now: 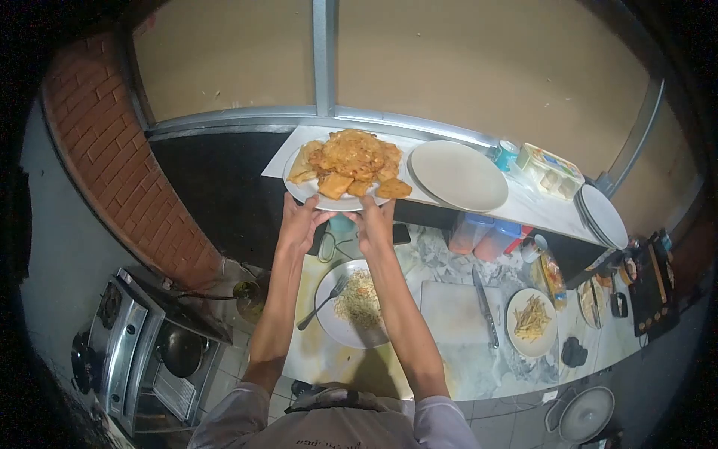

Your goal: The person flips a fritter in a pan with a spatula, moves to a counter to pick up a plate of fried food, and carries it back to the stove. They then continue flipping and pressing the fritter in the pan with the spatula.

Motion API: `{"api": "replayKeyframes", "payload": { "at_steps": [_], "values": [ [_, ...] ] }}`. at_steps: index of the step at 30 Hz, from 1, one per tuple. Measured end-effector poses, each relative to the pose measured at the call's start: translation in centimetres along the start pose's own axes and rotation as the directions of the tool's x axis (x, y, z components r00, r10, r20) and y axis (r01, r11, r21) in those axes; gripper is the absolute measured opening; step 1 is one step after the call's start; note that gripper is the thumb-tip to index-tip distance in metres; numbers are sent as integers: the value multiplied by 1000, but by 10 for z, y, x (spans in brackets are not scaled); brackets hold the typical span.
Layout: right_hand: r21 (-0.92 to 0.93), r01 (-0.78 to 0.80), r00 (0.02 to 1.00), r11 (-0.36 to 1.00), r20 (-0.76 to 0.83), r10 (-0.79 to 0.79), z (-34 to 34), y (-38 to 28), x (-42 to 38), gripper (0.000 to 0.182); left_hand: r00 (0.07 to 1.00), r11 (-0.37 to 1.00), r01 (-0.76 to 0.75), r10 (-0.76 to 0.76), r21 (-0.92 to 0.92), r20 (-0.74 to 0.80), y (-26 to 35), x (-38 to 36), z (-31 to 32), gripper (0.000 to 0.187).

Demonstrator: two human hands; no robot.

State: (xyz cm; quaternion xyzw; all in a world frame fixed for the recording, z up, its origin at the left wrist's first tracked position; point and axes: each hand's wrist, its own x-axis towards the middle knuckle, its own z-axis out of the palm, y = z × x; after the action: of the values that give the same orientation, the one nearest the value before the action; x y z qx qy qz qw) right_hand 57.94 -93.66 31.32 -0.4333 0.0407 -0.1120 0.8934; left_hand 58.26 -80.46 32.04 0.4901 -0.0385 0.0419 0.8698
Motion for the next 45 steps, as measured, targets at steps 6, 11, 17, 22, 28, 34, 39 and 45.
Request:
{"api": "replayKeyframes", "payload": {
  "at_steps": [6,11,17,22,28,34,39,45],
  "values": [
    [39,1,1000,999,-4,0,-10,-5,-22,48,999,999,-30,31,21,-44,5,-39,6,37],
    [120,4,1000,993,2,-5,-13,-11,-56,49,996,998,-66,65,-19,-52,4,-77,5,40],
    [119,-100,995,988,20,98,-20,-31,-110,46,991,1000,16,-18,-14,-132,12,-134,-8,55],
    [92,-315,949,945,3,316,-47,-22,-142,43,961,988,57,-94,-144,-258,4,-193,-33,56],
    [36,-488,868,872,128,481,-63,2,-171,44,966,968,-120,62,-222,-250,-13,-274,-80,69],
    [-89,-613,731,785,315,606,-64,40,-197,52,918,854,-175,-39,-490,-396,10,-336,-118,79],
    [-157,-653,646,741,396,653,-28,68,-241,51,945,825,-203,25,-527,-325,22,-383,-183,75],
    [-222,-694,528,685,491,693,9,124,-301,63,856,941,-228,71,-249,-512,59,-452,-223,67]
  ]
}}
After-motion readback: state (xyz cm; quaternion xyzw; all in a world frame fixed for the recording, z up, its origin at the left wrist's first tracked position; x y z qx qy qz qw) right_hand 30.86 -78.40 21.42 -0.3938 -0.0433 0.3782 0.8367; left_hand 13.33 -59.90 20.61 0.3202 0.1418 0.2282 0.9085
